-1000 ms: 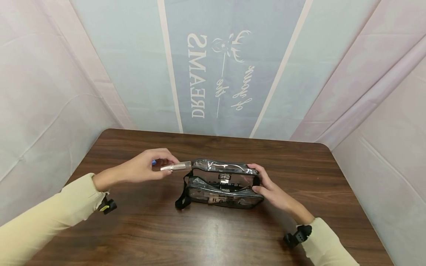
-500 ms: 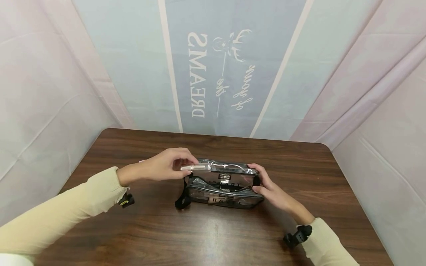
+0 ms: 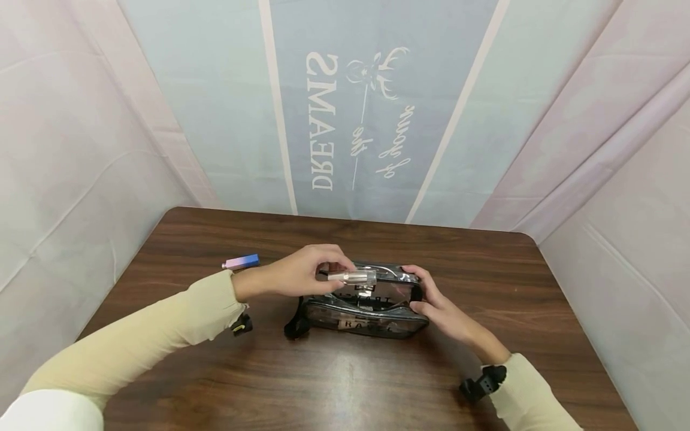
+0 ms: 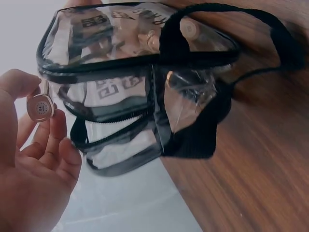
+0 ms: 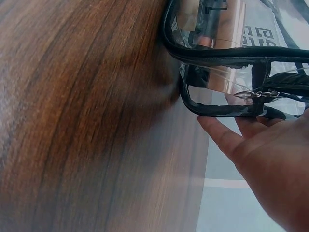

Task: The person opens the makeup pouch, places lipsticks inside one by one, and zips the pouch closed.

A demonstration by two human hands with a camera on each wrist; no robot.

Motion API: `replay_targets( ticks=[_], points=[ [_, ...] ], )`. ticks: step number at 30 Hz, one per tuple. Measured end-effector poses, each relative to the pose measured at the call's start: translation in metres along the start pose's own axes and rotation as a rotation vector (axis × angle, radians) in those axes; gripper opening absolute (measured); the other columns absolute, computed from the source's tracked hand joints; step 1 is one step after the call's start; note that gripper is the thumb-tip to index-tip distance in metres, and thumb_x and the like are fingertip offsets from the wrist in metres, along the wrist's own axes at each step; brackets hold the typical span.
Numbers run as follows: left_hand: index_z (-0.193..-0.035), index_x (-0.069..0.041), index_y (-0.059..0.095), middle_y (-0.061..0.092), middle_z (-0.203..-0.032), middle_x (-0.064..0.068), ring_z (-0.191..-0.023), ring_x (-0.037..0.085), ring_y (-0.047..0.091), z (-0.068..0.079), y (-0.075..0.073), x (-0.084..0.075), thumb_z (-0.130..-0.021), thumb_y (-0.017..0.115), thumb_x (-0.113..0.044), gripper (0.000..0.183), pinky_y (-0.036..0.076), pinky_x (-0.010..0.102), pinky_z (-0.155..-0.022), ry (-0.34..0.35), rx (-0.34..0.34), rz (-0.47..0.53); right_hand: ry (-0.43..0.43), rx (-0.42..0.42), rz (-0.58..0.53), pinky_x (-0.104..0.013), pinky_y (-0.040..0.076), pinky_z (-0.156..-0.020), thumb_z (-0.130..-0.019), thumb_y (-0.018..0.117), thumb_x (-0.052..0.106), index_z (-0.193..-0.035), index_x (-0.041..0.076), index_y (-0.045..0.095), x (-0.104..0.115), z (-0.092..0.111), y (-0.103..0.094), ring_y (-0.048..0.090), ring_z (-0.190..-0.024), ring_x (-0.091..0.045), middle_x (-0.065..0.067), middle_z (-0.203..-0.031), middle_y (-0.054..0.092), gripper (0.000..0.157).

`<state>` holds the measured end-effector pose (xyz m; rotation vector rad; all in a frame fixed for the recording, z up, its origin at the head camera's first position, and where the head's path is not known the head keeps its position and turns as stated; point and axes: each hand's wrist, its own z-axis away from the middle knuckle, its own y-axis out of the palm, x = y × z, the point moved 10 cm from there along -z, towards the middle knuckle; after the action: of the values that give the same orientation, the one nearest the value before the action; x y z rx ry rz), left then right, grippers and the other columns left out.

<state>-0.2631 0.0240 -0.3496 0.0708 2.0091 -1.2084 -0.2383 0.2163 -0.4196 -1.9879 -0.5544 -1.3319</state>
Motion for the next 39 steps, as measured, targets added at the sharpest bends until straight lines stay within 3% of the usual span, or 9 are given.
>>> replay_targets(
  ticks=[7,19,24,32,39],
  points=[
    [-0.125,-0.015,0.070,0.061,-0.105,-0.006,-0.090,0.008,0.053,-0.005,0.009,0.002,-0.096,0.071,-0.018,0.030,0.044,0.024,-0.071,-0.035,0.007,-0.046,-0.007,0.002,0.008,-0.021,0.041,-0.105,-0.100,0.030,-0.019,-0.156,-0.001,0.004,0.001,0.000,0.001,0.041,-0.143,-0.014,0.003,-0.152,0.039,0.065],
    [-0.123,-0.019,0.071,0.062,-0.105,-0.008,-0.085,0.006,0.053,-0.006,0.015,0.001,-0.096,0.071,-0.021,0.028,0.044,0.023,-0.068,-0.027,-0.013,-0.118,-0.007,-0.005,0.038,-0.020,0.040,-0.102,-0.100,0.030,-0.019,-0.157,0.000,0.003,0.001,0.001,0.001,0.043,-0.141,-0.012,0.005,-0.152,0.036,0.066],
    [-0.123,-0.020,0.072,0.063,-0.105,-0.009,-0.079,0.003,0.053,-0.007,0.020,0.001,-0.095,0.070,-0.022,0.028,0.043,0.021,-0.066,-0.013,-0.033,-0.176,-0.030,-0.006,0.018,-0.019,0.038,-0.106,-0.099,0.030,-0.019,-0.156,-0.002,0.004,0.002,0.000,0.001,0.043,-0.141,-0.013,-0.002,-0.152,0.039,0.065],
    [-0.123,-0.021,0.072,0.063,-0.102,-0.010,-0.076,0.002,0.052,-0.006,0.020,0.002,-0.095,0.071,-0.022,0.028,0.043,0.021,-0.065,-0.004,-0.072,-0.184,-0.009,-0.016,0.065,-0.020,0.040,-0.102,-0.099,0.031,-0.020,-0.157,0.000,0.005,0.000,0.001,0.001,0.043,-0.140,-0.012,0.005,-0.151,0.037,0.067],
    [-0.123,-0.021,0.072,0.063,-0.102,-0.010,-0.073,0.001,0.052,-0.006,0.022,0.004,-0.095,0.070,-0.022,0.028,0.044,0.021,-0.066,-0.008,-0.071,-0.210,-0.025,-0.003,0.040,-0.020,0.039,-0.104,-0.098,0.029,-0.021,-0.157,0.000,0.004,0.001,0.001,0.002,0.042,-0.142,-0.012,0.003,-0.152,0.039,0.067]
  ],
)
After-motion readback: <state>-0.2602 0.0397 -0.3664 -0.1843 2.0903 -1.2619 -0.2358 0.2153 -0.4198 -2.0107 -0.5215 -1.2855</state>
